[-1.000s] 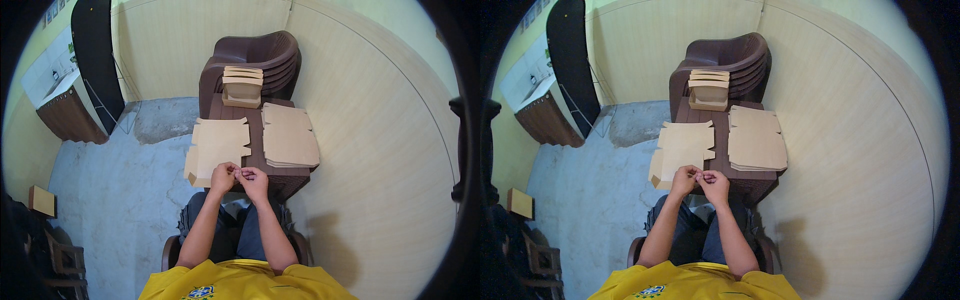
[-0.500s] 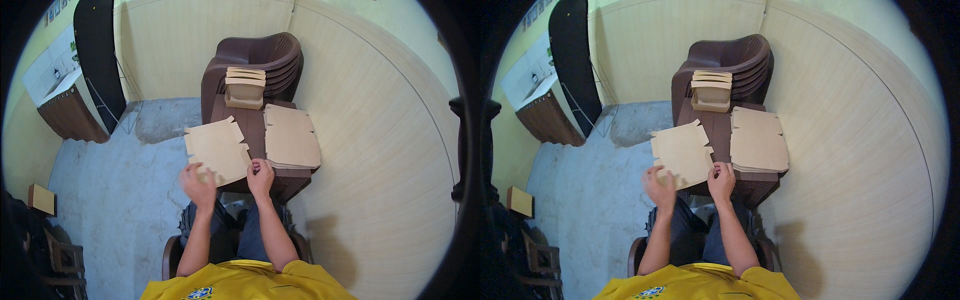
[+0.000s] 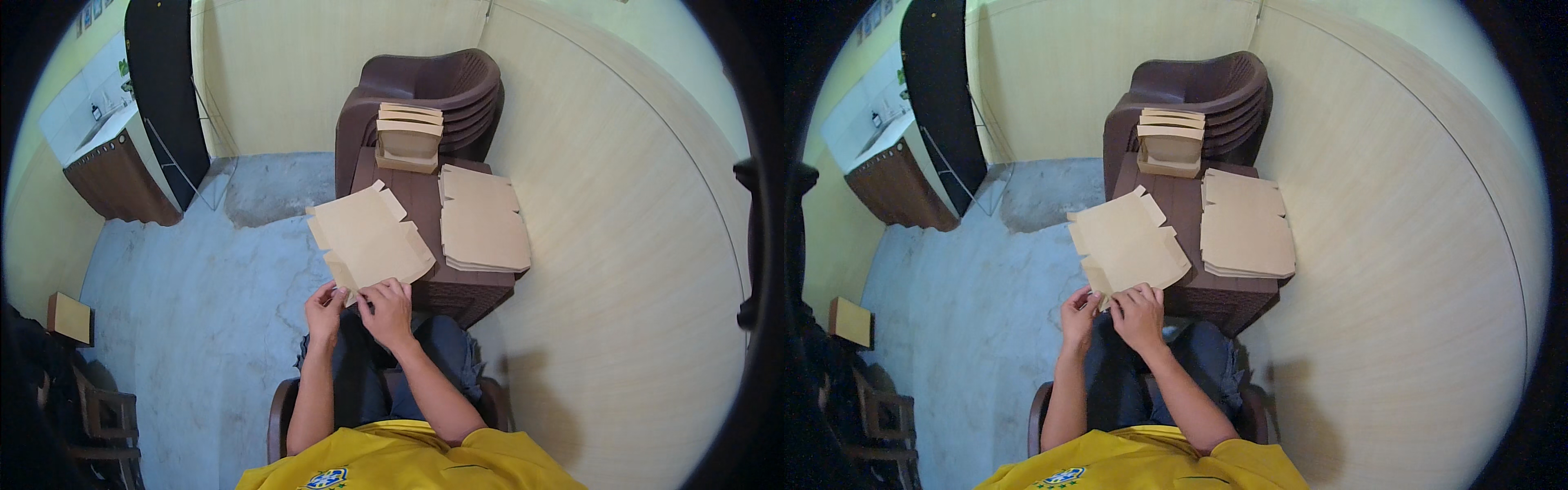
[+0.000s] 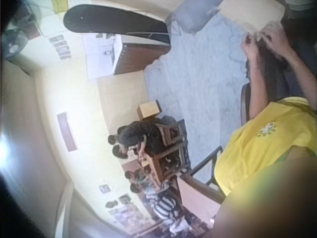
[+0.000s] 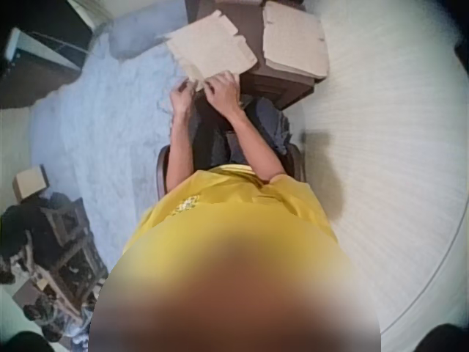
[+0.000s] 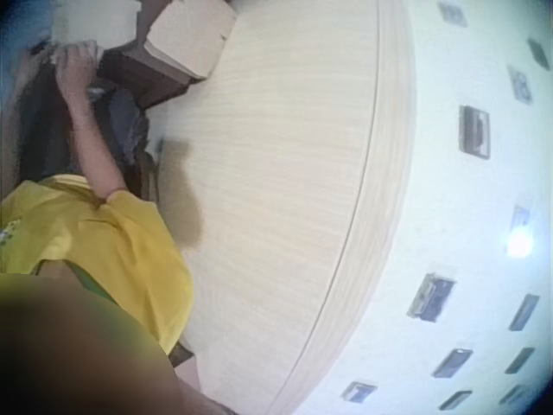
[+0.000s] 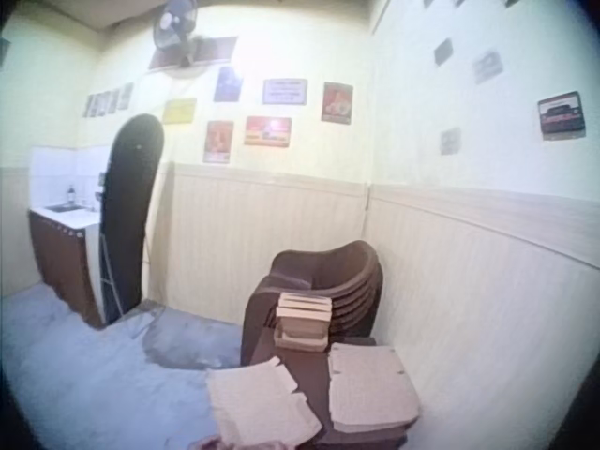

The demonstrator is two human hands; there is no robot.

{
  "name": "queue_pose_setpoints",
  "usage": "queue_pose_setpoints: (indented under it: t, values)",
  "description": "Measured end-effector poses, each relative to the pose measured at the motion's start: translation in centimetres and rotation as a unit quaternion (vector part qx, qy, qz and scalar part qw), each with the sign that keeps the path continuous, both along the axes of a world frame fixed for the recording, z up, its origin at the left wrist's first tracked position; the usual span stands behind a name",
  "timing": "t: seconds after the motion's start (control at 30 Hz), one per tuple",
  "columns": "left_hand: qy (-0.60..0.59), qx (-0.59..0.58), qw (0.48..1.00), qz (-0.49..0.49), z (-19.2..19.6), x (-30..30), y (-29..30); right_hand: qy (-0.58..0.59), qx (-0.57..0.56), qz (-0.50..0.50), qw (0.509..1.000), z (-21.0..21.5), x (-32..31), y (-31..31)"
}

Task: The person assembles small cardboard boxes by folding flat pieces along pre-scored lines and interlocking tabs. They handle each piece by hand, fold edges, and stack completed boxes on a nearby table.

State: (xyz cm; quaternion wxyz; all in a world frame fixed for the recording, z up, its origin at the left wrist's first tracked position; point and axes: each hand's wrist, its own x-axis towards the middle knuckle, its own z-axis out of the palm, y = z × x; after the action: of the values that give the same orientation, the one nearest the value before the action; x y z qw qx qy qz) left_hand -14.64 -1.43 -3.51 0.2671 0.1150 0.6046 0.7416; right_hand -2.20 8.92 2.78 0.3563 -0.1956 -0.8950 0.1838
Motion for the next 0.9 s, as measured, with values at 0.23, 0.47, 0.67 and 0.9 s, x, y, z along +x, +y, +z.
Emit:
queue_pose_setpoints:
  t: [0.23, 0.47, 0.67, 0.9]
  values:
    - [-0.089, 0.018, 0.994, -0.060, 3.4, 3.5, 1.2, -0.028, -0.122, -0.004, 0.992, -0.5, 1.8, 2.5]
    - [-0.181, 0.119, 0.976, -0.012, 4.0, 6.4, 3.5, -0.001, -0.142, 0.011, 0.990, 0.1, 3.4, 3.7]
    - [-0.151, 0.117, 0.981, -0.030, 4.0, 6.8, 3.9, -0.010, -0.175, 0.021, 0.984, 0.7, 4.1, 4.4]
    - [-0.059, 0.059, 0.996, 0.019, 3.6, 7.4, 4.7, 0.000, -0.169, 0.033, 0.985, 0.9, 4.4, 4.4]
